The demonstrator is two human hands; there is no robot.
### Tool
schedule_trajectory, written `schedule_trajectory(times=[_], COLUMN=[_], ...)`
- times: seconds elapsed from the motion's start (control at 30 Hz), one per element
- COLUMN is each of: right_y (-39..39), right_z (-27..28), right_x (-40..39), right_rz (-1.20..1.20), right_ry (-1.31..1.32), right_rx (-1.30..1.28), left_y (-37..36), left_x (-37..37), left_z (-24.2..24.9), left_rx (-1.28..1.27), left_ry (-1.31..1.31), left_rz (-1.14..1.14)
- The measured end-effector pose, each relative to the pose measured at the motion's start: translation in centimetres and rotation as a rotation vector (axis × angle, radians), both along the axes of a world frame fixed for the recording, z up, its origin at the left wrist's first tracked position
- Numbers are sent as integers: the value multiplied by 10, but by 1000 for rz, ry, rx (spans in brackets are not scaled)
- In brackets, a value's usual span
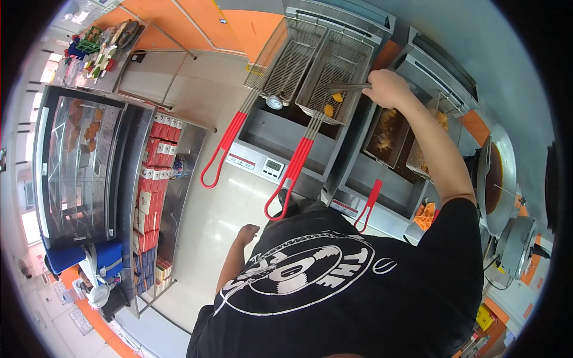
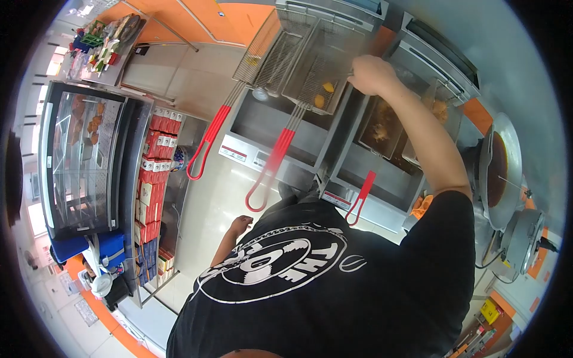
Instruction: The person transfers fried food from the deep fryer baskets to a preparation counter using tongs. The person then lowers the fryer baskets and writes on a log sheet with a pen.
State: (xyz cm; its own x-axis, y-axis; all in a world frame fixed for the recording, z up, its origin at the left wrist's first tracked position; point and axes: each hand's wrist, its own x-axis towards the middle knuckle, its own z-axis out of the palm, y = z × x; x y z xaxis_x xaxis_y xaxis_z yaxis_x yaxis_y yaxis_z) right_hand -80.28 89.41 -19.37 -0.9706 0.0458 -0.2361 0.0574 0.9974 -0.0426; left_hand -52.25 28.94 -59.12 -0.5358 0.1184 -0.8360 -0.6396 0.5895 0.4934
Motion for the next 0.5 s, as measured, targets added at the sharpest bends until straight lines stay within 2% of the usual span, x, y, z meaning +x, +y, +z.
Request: schedule_trajectory(times=[0.1,0.13,0.17,0.2,0.27,0.37,0.4,0.43,0.47,0.5], right_y=[35,48,56,57,55,45,51,58,52,53], right_z=[-21,-30,-33,-21,-13,0,-11,-25,-24,-27], right_x=[-9,-5,-2,0,10,12,11,15,19,19], right_rz=[57,104,109,56,-23,-117,-105,-39,-78,-96], right_ry=[-26,119,176,88,147,0,-3,113,135,149], right_rx=[-86,-173,-237,-291,-316,-289,-299,-316,-302,-290], left_y=[-9,-20,-12,-16,-15,-40,-55,-74,-63,-77], left_x=[11,18,11,14,10,7,8,5,-11,-17], left_z=[-22,-38,-13,-18,-5,-11,-40,-72,-33,-45], left_rx=[-11,51,-28,-59,-178,-111,-99,-108,-119,-60], left_ry=[54,123,108,142,102,352,410,516,136,182], left_rz=[-82,-127,-204,-241,-236,-531,-636,-909,-532,-498])
